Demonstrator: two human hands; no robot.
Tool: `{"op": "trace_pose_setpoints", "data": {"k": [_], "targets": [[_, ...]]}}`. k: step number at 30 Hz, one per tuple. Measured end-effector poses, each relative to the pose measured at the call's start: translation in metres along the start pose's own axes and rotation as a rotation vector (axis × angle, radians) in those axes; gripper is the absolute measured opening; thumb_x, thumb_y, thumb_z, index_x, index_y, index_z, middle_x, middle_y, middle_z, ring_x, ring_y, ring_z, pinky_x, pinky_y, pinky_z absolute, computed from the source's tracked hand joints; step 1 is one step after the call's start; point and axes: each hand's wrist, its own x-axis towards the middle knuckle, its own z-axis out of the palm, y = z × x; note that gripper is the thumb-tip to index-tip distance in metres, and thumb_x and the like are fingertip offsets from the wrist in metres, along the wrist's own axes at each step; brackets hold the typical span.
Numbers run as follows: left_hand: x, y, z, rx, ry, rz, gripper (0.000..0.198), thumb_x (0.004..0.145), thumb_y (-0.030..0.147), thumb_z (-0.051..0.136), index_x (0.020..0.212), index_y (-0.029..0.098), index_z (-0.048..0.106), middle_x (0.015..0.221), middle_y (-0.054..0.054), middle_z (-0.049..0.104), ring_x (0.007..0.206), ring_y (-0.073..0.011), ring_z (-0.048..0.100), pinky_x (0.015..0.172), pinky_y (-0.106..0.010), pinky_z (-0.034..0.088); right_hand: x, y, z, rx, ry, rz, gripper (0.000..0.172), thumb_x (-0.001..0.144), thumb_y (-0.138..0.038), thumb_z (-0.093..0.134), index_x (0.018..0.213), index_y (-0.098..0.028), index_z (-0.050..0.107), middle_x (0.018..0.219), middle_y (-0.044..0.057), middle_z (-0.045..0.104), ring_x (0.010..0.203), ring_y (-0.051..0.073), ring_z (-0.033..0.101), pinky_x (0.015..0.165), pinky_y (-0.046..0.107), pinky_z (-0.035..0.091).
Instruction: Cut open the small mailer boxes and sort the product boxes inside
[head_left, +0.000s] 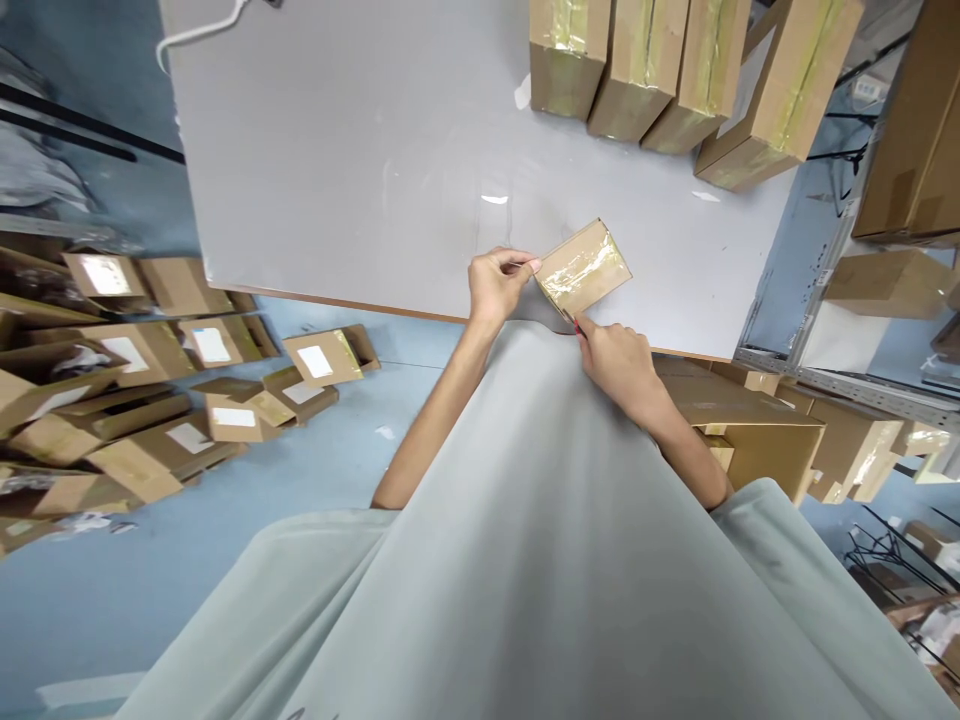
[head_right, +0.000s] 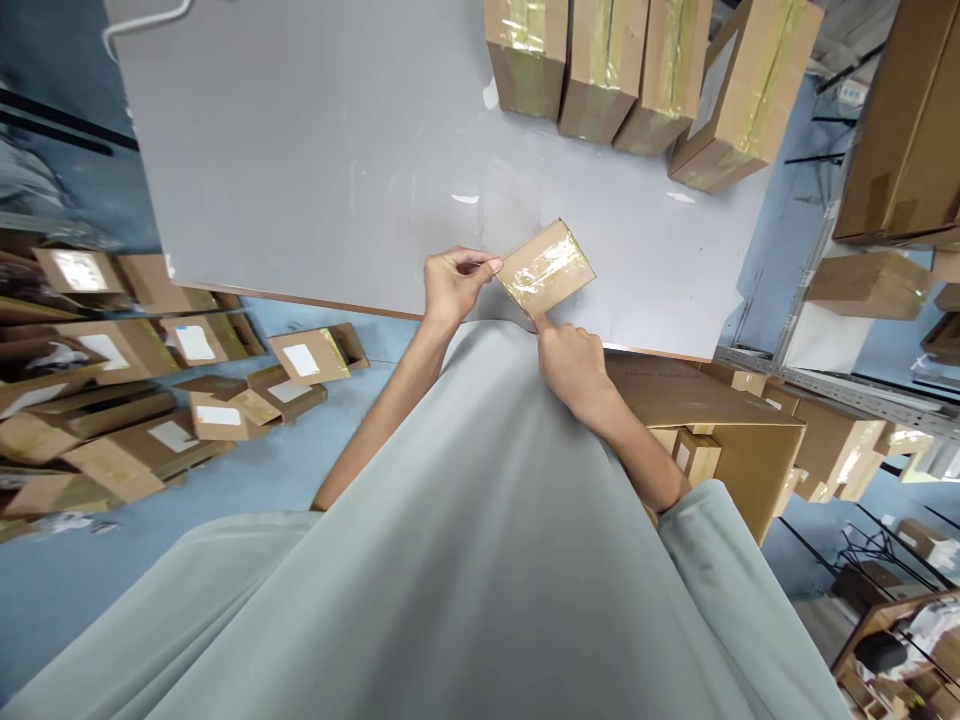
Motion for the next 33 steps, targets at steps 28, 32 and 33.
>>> {"op": "trace_pose_setpoints", "data": {"k": [28, 32, 33], "targets": [[-0.025, 0.026, 0.004, 0.222, -0.100, 0.250, 0.039, 0.098, 0.041, 0.074, 0.134, 0.026, 0.081, 0.150, -0.011, 0.077, 0.146, -0.0319, 0.069, 0.131, -0.052, 0.051, 0.060, 0.080, 0.074, 0.799, 0.365, 0.236, 0.042, 0.119, -0.057, 0.044, 0.108, -0.023, 0.066, 0.089, 0.007, 0.081, 0.075, 0.022, 0.077, 0.079, 0.029, 0.057], [-0.034, 0.048, 0.035, 0.383, -0.278, 0.497, 0.032, 0.105, 0.044, 0.069, 0.131, 0.031, 0.081, 0.159, -0.008, 0.071, 0.164, -0.0369, 0.051, 0.142, -0.062, 0.033, 0.048, 0.073, 0.063, 0.631, 0.449, 0.189, 0.047, 0.122, -0.046, 0.029, 0.139, -0.021, 0.065, 0.119, 0.014, 0.083, 0.107, 0.027, 0.079, 0.096, 0.035, 0.057], [-0.035, 0.049, 0.042, 0.405, -0.333, 0.524, 0.031, 0.106, 0.046, 0.067, 0.130, 0.031, 0.081, 0.160, -0.008, 0.071, 0.166, -0.0380, 0.049, 0.143, -0.064, 0.029, 0.046, 0.072, 0.060, 0.589, 0.474, 0.166, 0.047, 0.122, -0.043, 0.029, 0.144, -0.020, 0.064, 0.128, 0.016, 0.082, 0.115, 0.028, 0.078, 0.100, 0.036, 0.056]]}}
